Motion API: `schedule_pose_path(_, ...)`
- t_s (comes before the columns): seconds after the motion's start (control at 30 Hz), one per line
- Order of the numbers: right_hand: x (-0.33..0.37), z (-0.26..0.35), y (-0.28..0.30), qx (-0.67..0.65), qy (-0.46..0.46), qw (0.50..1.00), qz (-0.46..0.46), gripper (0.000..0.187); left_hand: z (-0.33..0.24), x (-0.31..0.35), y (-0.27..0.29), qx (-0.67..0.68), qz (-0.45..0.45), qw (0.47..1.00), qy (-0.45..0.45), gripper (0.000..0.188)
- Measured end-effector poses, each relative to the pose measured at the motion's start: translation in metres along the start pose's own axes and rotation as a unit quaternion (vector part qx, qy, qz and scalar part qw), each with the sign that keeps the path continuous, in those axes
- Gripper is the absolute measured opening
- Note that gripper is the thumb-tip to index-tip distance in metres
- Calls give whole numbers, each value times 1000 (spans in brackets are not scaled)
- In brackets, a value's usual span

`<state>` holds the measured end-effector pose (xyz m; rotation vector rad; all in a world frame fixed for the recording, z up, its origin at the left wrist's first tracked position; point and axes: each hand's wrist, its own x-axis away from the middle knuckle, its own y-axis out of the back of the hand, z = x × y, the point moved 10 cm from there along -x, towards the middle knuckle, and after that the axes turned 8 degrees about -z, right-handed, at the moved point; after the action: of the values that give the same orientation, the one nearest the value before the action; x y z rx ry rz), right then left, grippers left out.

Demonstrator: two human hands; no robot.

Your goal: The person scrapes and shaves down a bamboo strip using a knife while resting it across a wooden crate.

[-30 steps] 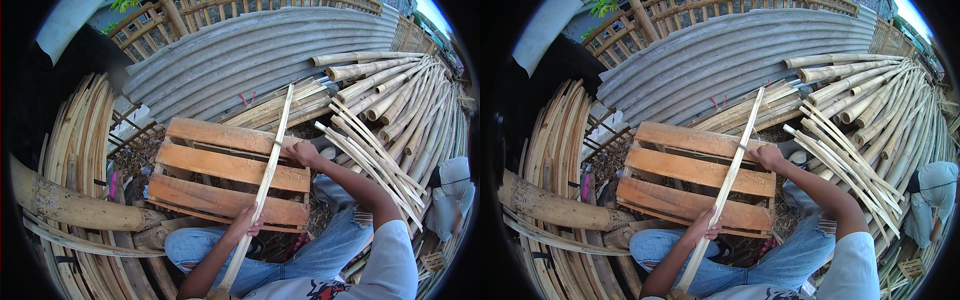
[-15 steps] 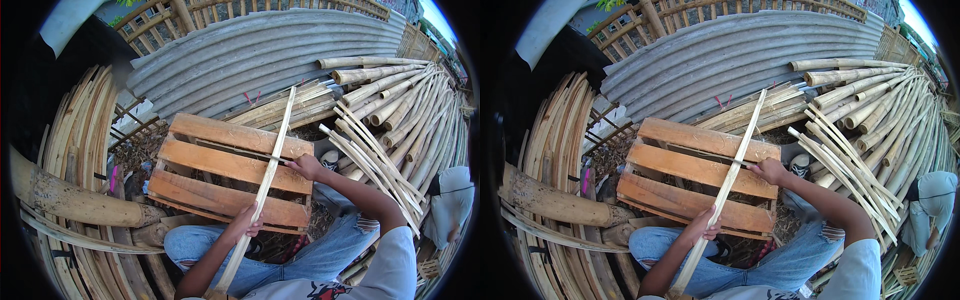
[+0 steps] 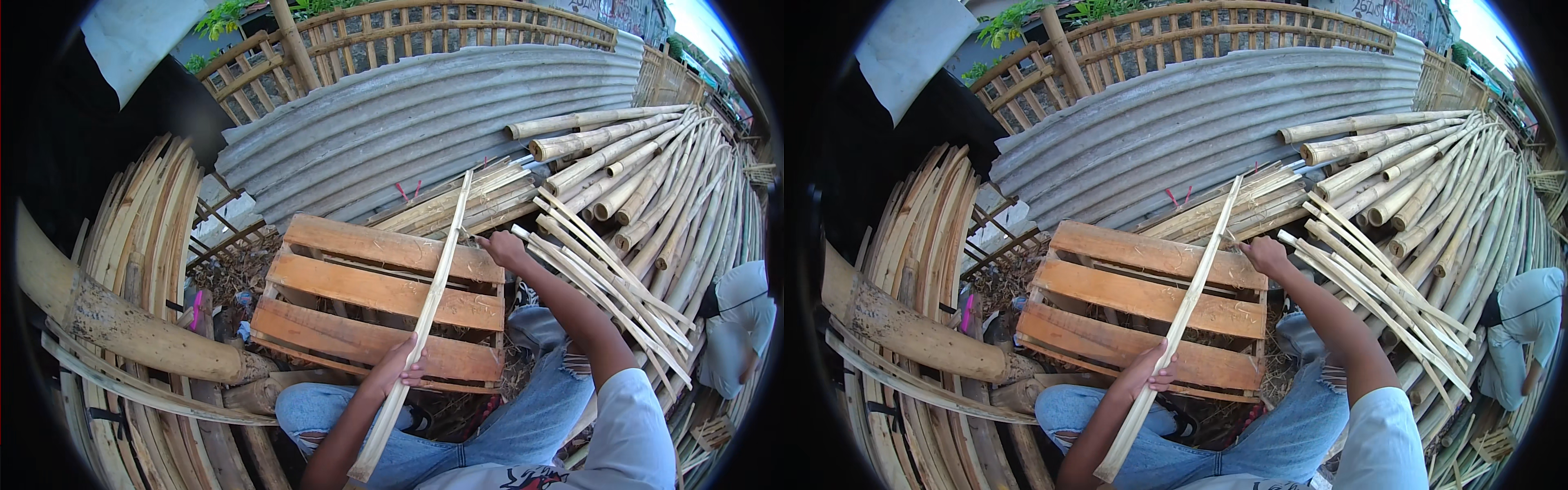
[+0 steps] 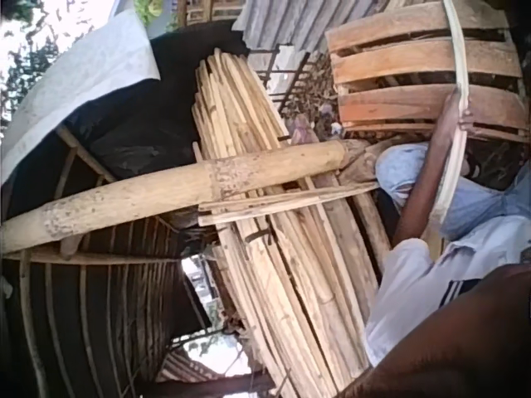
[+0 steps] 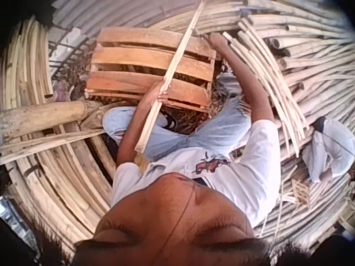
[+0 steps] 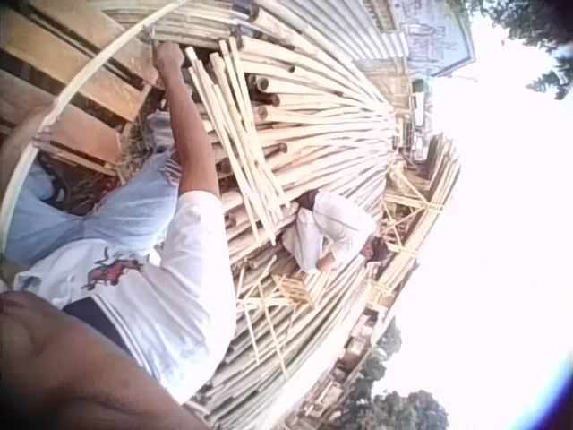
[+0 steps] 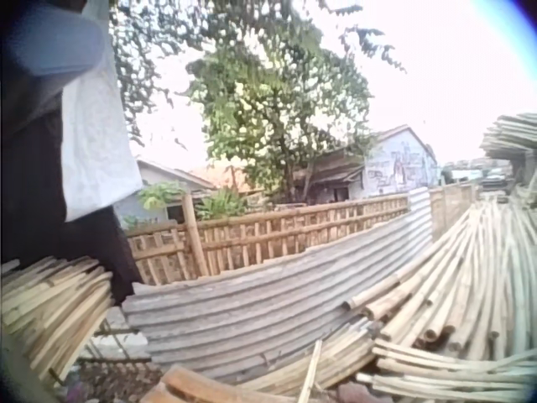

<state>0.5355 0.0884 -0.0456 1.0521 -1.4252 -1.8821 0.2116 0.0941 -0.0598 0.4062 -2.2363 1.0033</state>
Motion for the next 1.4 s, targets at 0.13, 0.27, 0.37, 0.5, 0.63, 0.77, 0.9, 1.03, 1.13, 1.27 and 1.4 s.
schedule_pose_path(0.13, -1, -3, 13, -29, -102, 993, 52, 69, -15, 2, 5, 37, 41, 998, -15, 41)
schedule_pose_path(0.27, 0, 16, 22, -99, -92, 989, 57, 70, -21, 10, 3, 22, 43, 998, -27, 40)
schedule_pose_path(0.37, 21, 63, 2, -147, -4, 979, 143, 68, -23, 27, 3, 27, 34, 999, -32, 38)
schedule_pose_path(0.5, 38, 96, -14, -224, 53, 961, 155, 66, -4, 49, 13, 37, 23, 999, -2, 38)
schedule_pose_path(0.63, -3, 51, -32, -119, 42, 988, 87, 67, 10, 76, 1, 35, -3, 999, 5, 41)
schedule_pose_path(0.77, -16, 20, -29, -104, -87, 985, 111, 69, 9, 82, -6, 50, -4, 999, 0, 41)
schedule_pose_path(0.9, 9, 97, -20, -184, 65, 970, 145, 70, 13, 89, 9, 49, -21, 999, 4, 41)
schedule_pose_path(1.03, -14, 46, -32, -124, -23, 983, 130, 70, 26, 115, 8, 14, -66, 997, 26, 41)
schedule_pose_path(1.13, -20, -10, -43, -92, -80, 985, 124, 69, 34, 135, 3, 19, -56, 997, 46, 41)
schedule_pose_path(1.27, 19, 87, -24, -205, 114, 968, 93, 67, 47, 137, 21, 68, -33, 996, 55, 42)
schedule_pose_path(1.4, 65, 160, 6, -254, 110, 939, 205, 70, 51, 138, 24, 85, -27, 995, 54, 43)
